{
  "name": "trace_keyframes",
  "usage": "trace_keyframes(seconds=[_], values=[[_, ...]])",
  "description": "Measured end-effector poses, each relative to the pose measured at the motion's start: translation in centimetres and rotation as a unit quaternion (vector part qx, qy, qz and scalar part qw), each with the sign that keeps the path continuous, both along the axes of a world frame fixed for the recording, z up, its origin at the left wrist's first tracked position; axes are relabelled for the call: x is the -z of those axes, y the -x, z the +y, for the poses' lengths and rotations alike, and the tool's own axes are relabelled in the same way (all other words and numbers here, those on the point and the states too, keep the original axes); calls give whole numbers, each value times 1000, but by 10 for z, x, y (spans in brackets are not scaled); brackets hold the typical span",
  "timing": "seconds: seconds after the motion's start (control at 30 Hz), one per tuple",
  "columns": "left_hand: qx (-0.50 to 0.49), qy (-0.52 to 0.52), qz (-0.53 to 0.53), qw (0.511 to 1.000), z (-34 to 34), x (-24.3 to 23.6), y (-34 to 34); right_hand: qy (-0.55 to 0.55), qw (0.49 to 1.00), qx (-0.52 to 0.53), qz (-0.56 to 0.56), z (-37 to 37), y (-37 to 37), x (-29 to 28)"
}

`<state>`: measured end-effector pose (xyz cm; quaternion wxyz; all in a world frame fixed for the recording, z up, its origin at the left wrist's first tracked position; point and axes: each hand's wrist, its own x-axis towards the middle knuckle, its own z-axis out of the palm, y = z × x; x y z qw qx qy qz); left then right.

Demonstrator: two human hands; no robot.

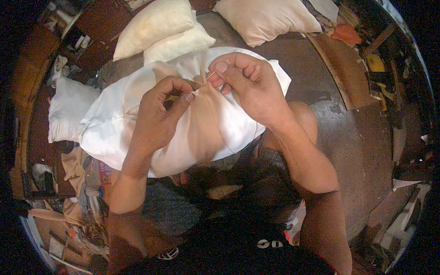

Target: The person hand-sews the opening of a white pillow using a needle and thread. They repeatedly insert the needle through the fabric and pull the thread to close the seam, working along the edge of the pillow.

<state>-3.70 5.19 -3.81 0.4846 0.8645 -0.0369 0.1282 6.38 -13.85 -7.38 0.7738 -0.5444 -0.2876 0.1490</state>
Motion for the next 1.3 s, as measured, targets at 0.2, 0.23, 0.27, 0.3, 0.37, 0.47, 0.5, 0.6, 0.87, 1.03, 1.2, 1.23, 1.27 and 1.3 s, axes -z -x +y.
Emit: trace_keyframes(seconds=[0.2,0.23,0.27,0.3,0.37,0.47,0.5,0.6,0.87,1.03,1.2,1.23,1.27,1.3], values=[[2,-10,-19,1000,1,1,1,-12,1000,-1,-1,1,0,0],[2,-7,-13,1000,0,1,1,-12,1000,-1,1,0,-1,1],[1,-4,-6,1000,-1,1,0,-13,1000,-2,3,-1,-1,2],[2,3,5,1000,-1,2,-1,-9,1000,-2,3,-1,-1,2],[1,14,28,1000,0,1,0,-5,1000,-7,4,-1,0,1],[6,8,17,1000,-1,0,0,-1,1000,-11,-7,-1,0,0],[7,16,20,1000,-1,0,0,-2,1000,-12,-6,-1,0,0],[8,32,12,999,-1,4,-1,-6,1000,-18,3,0,0,1],[0,41,20,999,-6,11,-2,-35,996,-45,68,-2,5,-4],[-6,63,-22,998,-6,20,-9,-52,997,39,51,4,15,-2],[-17,58,-53,997,-6,22,-9,-57,995,61,54,6,16,0],[-17,64,-49,997,-6,22,-9,-50,995,64,52,5,16,-1],[-18,70,-45,996,-6,23,-8,-44,996,67,50,5,17,-2],[-17,70,-47,996,-7,24,-8,-47,995,61,57,4,16,-1]])
